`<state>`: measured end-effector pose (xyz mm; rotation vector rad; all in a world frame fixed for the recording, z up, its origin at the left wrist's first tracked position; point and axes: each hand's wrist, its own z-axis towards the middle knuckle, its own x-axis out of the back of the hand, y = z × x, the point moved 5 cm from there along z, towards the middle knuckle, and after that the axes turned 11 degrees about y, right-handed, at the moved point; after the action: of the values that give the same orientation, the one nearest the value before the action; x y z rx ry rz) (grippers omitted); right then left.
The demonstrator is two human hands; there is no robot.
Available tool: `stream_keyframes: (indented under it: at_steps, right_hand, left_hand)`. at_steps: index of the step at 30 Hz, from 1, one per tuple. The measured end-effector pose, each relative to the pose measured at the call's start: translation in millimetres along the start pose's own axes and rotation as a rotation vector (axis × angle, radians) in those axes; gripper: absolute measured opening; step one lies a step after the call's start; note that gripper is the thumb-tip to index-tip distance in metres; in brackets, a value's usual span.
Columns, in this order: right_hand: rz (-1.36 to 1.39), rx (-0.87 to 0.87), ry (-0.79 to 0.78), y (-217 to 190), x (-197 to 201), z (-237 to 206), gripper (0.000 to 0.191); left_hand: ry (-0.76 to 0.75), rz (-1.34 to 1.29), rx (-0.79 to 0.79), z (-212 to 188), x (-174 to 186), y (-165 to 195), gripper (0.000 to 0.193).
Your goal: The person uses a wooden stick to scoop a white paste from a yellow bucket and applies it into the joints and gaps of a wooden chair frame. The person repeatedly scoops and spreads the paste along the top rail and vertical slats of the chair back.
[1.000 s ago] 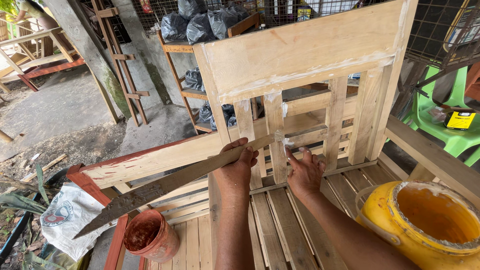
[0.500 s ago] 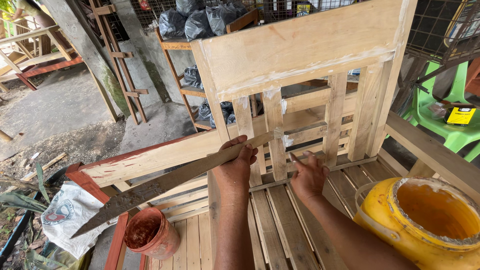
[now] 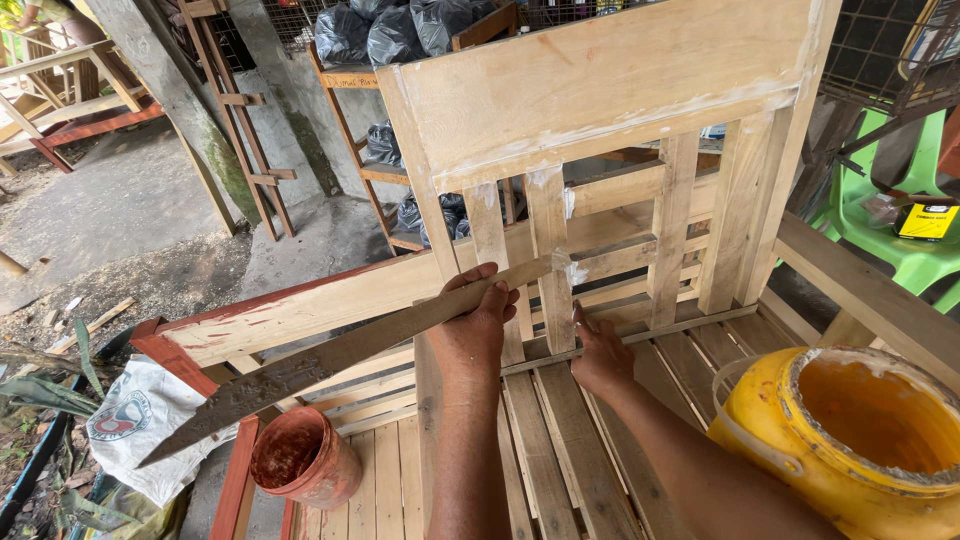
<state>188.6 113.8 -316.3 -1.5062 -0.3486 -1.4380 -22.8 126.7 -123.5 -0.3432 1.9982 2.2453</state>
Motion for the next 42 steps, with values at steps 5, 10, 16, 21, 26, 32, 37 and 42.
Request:
stream_keyframes:
  at_steps: [5,10,16,21,26,32,37,42]
  right_hand:
    - [-0.201,0.031,-0.104,-10,17,-8,0.096]
    - [-0.178,0.089,-0.010,-1,11,-14,0.082]
    - [0.012,0.083,0.336,23,1,-5,0.036]
    - [0.096,-0.086,0.364,36,-9,2,0.051]
    - [0.226,-0.197,0.149,23,-21,15,0.055]
    - [0.540,-0.279,-0.057,20,-25,34,0.062]
    - [0.558,-0.228,-0.126,18,-25,32,0.070]
    - [0.559,-0.324,-0.040,24,-16,32,0.051]
  left_hand:
    - [-0.010,0.014,-0.005,1,-2,-2,0.019]
    - [-0.004,0.027,0.010,1,-1,-3,0.019]
    - [-0.021,0.003,0.009,0,-2,0,0.021]
    - [-0.011,0.011,0.030,-1,2,2,0.022]
    - [-0.013,0.024,0.008,-1,0,2,0.022]
    - [-0.010,0.004,0.001,2,1,1,0.020]
    - [-0.011,0.010,0.012,2,0,-1,0.020]
    - [-0.026,0.006,0.021,2,-1,-5,0.020]
